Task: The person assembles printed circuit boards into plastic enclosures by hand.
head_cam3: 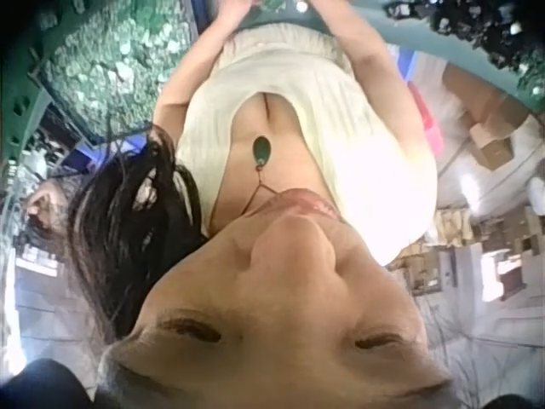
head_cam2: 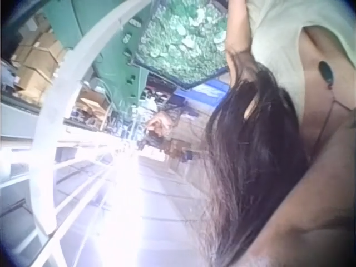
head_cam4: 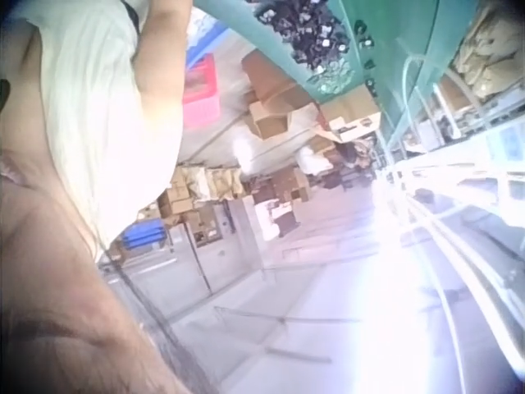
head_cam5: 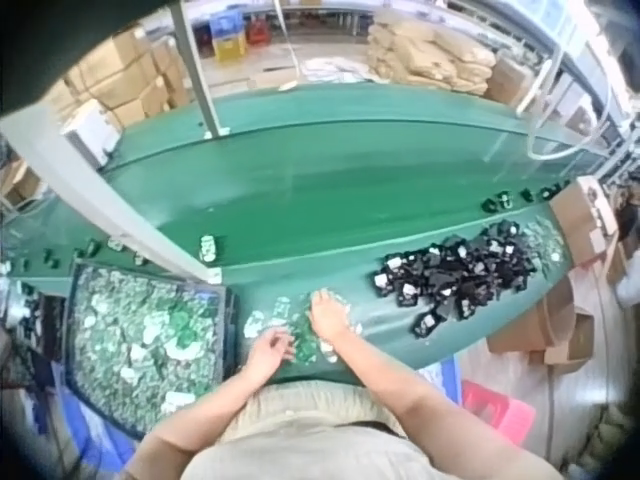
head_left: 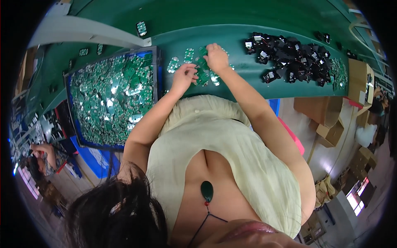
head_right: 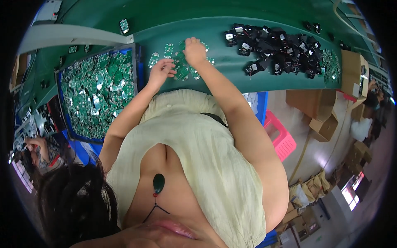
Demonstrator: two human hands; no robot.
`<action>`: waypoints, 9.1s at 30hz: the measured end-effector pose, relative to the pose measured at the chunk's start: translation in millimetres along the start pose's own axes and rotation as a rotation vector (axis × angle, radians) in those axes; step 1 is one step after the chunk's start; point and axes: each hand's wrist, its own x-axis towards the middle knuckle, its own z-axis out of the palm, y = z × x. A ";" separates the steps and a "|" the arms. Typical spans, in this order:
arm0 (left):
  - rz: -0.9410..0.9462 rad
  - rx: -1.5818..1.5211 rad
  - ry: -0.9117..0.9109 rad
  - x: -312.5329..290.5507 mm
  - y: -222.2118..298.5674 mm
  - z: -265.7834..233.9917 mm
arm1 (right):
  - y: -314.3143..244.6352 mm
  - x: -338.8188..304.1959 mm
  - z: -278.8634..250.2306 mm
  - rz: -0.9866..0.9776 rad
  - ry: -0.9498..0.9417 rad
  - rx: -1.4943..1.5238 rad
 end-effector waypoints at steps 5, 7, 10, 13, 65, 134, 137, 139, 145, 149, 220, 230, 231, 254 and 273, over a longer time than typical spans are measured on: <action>-0.289 -0.305 0.062 17.4 33.8 6.9 | -11.9 -11.6 -23.4 -0.197 0.037 0.438; -0.316 -0.341 -0.016 21.4 46.6 7.6 | -16.4 -19.7 -48.2 -0.235 0.080 0.449; -0.332 -0.410 -0.361 33.8 50.0 1.8 | -6.1 -23.4 -64.0 -0.264 0.053 0.588; -0.260 -0.276 -0.250 32.6 46.7 -2.5 | 20.3 -11.7 -89.6 -0.150 -0.085 0.801; -0.526 0.013 -0.143 39.5 49.6 29.9 | 397.6 198.6 -130.6 0.418 0.142 -0.153; -0.037 -0.434 -0.125 -135.6 77.2 -45.9 | -79.4 -143.2 -156.5 0.013 -0.288 1.102; -0.062 -0.506 -0.028 -134.5 67.9 -45.3 | -59.0 -159.0 -162.2 0.106 -0.325 1.320; -0.098 -0.553 0.017 -134.7 55.4 -43.8 | -54.9 -157.9 -184.9 0.052 -0.440 1.186; -0.041 -0.334 -0.094 -134.7 60.6 -29.2 | -43.5 -151.4 -207.2 0.256 -0.393 1.005; -0.085 -0.629 -0.138 -131.1 65.0 -19.4 | -65.6 -141.8 -195.2 0.299 -0.244 1.321; 0.609 0.133 0.253 -110.9 66.0 10.5 | -93.8 -120.7 -196.8 0.383 -0.406 1.678; 0.503 -0.067 0.135 -114.7 67.1 14.4 | -103.9 -123.6 -183.5 0.164 -0.311 1.423; 0.505 -0.068 0.136 -113.2 64.3 13.7 | -100.7 -125.6 -178.7 0.094 -0.299 1.337; 0.383 -0.234 0.092 -116.6 72.8 10.0 | -114.1 -121.0 -191.7 0.196 -0.198 1.493; 0.124 -0.600 -0.109 -128.7 82.3 4.4 | -96.1 -120.4 -173.2 0.149 -0.124 1.231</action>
